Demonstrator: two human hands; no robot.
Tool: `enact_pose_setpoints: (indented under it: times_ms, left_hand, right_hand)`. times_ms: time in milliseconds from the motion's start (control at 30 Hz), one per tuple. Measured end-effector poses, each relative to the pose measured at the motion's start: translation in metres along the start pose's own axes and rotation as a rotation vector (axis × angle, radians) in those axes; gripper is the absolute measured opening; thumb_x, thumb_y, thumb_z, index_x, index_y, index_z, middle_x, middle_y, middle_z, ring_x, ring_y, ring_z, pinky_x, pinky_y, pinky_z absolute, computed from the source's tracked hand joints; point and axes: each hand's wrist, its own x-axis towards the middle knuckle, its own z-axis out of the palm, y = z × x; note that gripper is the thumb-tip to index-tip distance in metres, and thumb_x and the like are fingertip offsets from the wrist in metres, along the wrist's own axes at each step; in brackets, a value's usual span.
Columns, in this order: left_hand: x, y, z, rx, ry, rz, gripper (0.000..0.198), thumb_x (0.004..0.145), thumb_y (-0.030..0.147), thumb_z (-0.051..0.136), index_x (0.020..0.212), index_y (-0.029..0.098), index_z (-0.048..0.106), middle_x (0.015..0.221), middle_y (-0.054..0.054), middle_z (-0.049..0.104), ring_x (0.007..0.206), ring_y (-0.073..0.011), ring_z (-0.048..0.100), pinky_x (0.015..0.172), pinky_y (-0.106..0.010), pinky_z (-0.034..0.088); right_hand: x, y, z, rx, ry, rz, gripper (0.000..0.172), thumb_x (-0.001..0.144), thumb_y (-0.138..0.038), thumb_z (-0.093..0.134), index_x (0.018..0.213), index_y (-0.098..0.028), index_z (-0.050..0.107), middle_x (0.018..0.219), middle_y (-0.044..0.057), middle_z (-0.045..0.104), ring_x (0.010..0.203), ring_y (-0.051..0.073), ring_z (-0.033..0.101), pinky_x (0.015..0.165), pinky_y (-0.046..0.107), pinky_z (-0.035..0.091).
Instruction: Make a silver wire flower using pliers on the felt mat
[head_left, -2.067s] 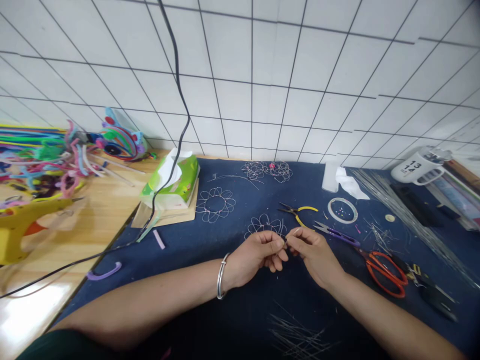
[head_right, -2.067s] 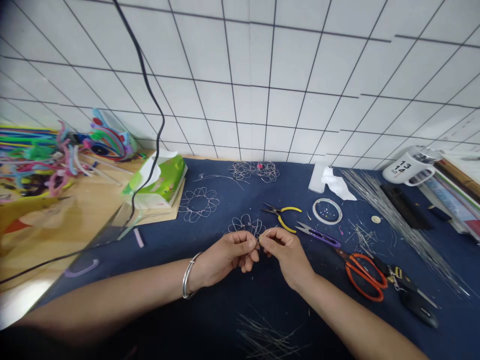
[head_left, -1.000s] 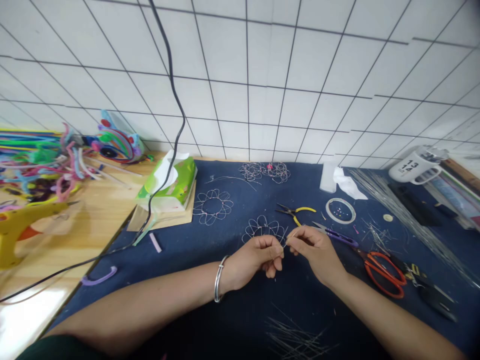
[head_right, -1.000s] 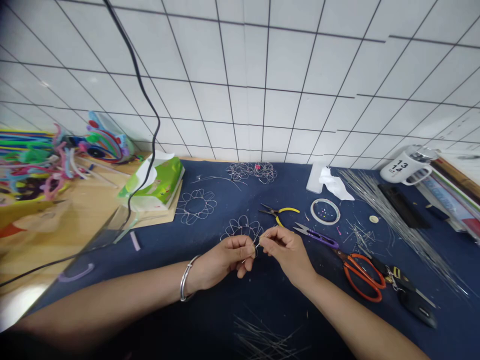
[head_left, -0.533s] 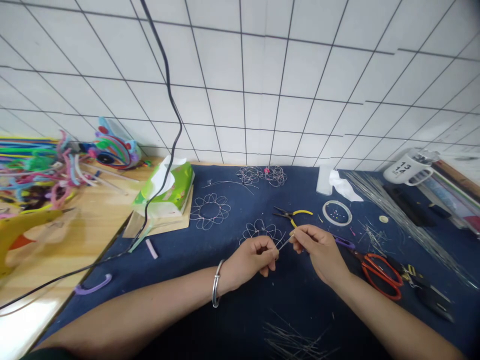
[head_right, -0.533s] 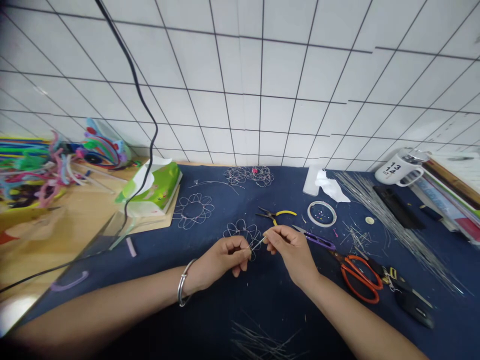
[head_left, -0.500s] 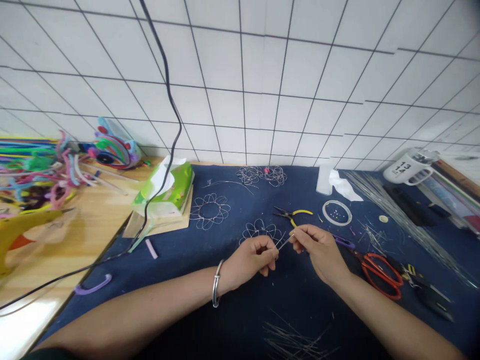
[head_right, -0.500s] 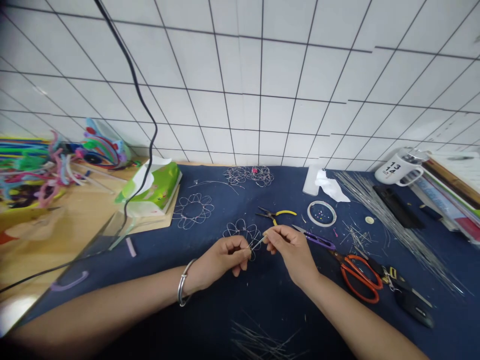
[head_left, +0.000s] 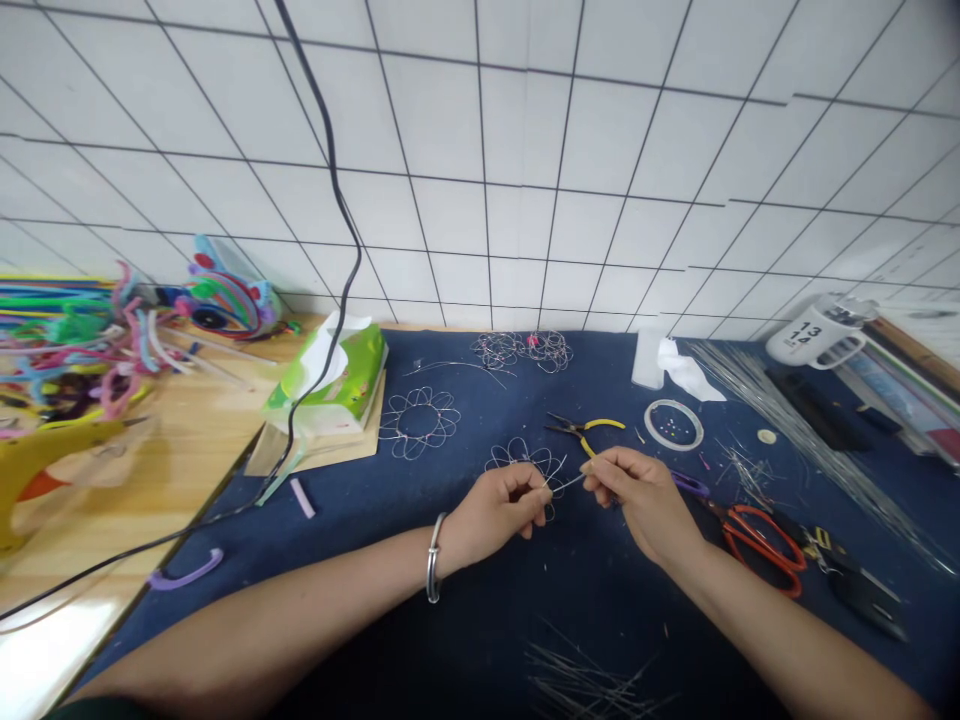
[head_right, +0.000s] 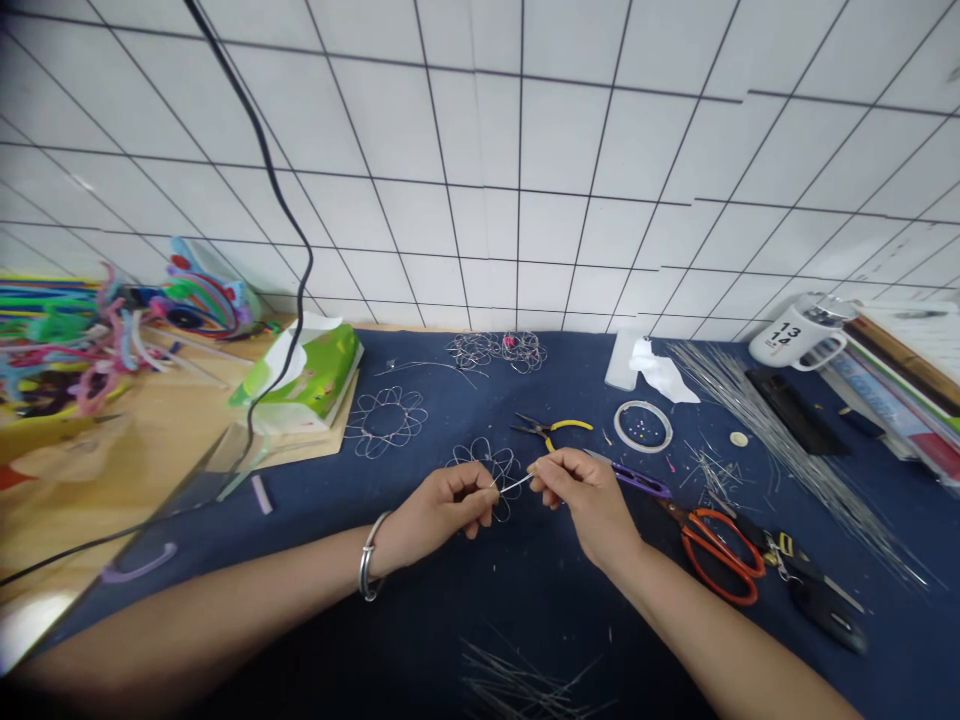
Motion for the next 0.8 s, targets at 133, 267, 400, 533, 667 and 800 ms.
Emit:
enact_pose_setpoints:
  times_ms: [133, 267, 400, 533, 667, 800]
  left_hand:
    - [-0.0014, 0.0016, -0.0006, -0.128, -0.023, -0.014, 0.022, 0.082, 0.034, 0.052, 0.074, 0.013, 0.052, 0.061, 0.001, 0.054, 0.049, -0.0057, 0.048, 0.05, -0.018, 0.041]
    - [-0.0014, -0.002, -0.0007, -0.261, -0.09, -0.047, 0.021, 0.082, 0.032, 0.053, 0.074, 0.012, 0.053, 0.06, 0.0, 0.056, 0.046, -0.0052, 0.048, 0.048, -0.018, 0.039]
    - [-0.0013, -0.0044, -0.0005, -0.402, -0.162, -0.119, 0.017, 0.08, 0.028, 0.056, 0.074, 0.012, 0.054, 0.059, 0.0, 0.056, 0.046, -0.0055, 0.048, 0.046, -0.017, 0.037]
    - [-0.0025, -0.0044, -0.0007, -0.513, -0.248, -0.175, 0.015, 0.078, 0.026, 0.058, 0.073, 0.012, 0.054, 0.057, 0.0, 0.056, 0.044, -0.0055, 0.05, 0.044, -0.016, 0.038]
    - [-0.0043, -0.0057, 0.0, -0.57, -0.316, -0.221, 0.015, 0.078, 0.026, 0.058, 0.074, 0.012, 0.055, 0.057, -0.001, 0.058, 0.042, -0.0053, 0.051, 0.043, -0.016, 0.039]
    - [-0.0058, -0.0058, 0.0022, -0.586, -0.349, -0.238, 0.015, 0.079, 0.026, 0.058, 0.073, 0.012, 0.055, 0.056, 0.0, 0.059, 0.041, -0.0054, 0.051, 0.043, -0.016, 0.039]
  right_hand:
    - [-0.0003, -0.0002, 0.0036, -0.013, 0.021, -0.047, 0.017, 0.077, -0.034, 0.059, 0.082, -0.019, 0.064, 0.069, 0.002, 0.061, 0.058, 0.01, 0.05, 0.054, 0.025, 0.039]
    - [-0.0009, 0.0, 0.0047, -0.031, 0.007, -0.093, 0.015, 0.074, -0.031, 0.062, 0.083, -0.02, 0.065, 0.064, -0.001, 0.057, 0.058, 0.01, 0.05, 0.056, 0.026, 0.041]
    - [-0.0015, 0.0001, 0.0035, 0.057, -0.043, -0.116, 0.01, 0.073, -0.026, 0.064, 0.082, -0.022, 0.065, 0.071, 0.0, 0.059, 0.06, 0.01, 0.05, 0.056, 0.026, 0.041]
    - [-0.0021, -0.0007, 0.0024, 0.172, -0.129, -0.119, 0.009, 0.074, -0.022, 0.064, 0.083, -0.023, 0.064, 0.078, 0.0, 0.06, 0.06, 0.009, 0.05, 0.055, 0.026, 0.04]
    - [-0.0031, -0.0025, 0.0026, 0.204, -0.166, -0.136, 0.007, 0.071, -0.021, 0.066, 0.077, -0.022, 0.064, 0.072, -0.001, 0.057, 0.057, 0.009, 0.049, 0.054, 0.025, 0.04]
    - [-0.004, -0.0034, 0.0036, 0.165, -0.137, -0.144, 0.006, 0.07, -0.022, 0.067, 0.072, -0.021, 0.062, 0.069, -0.002, 0.056, 0.055, 0.008, 0.047, 0.053, 0.025, 0.039]
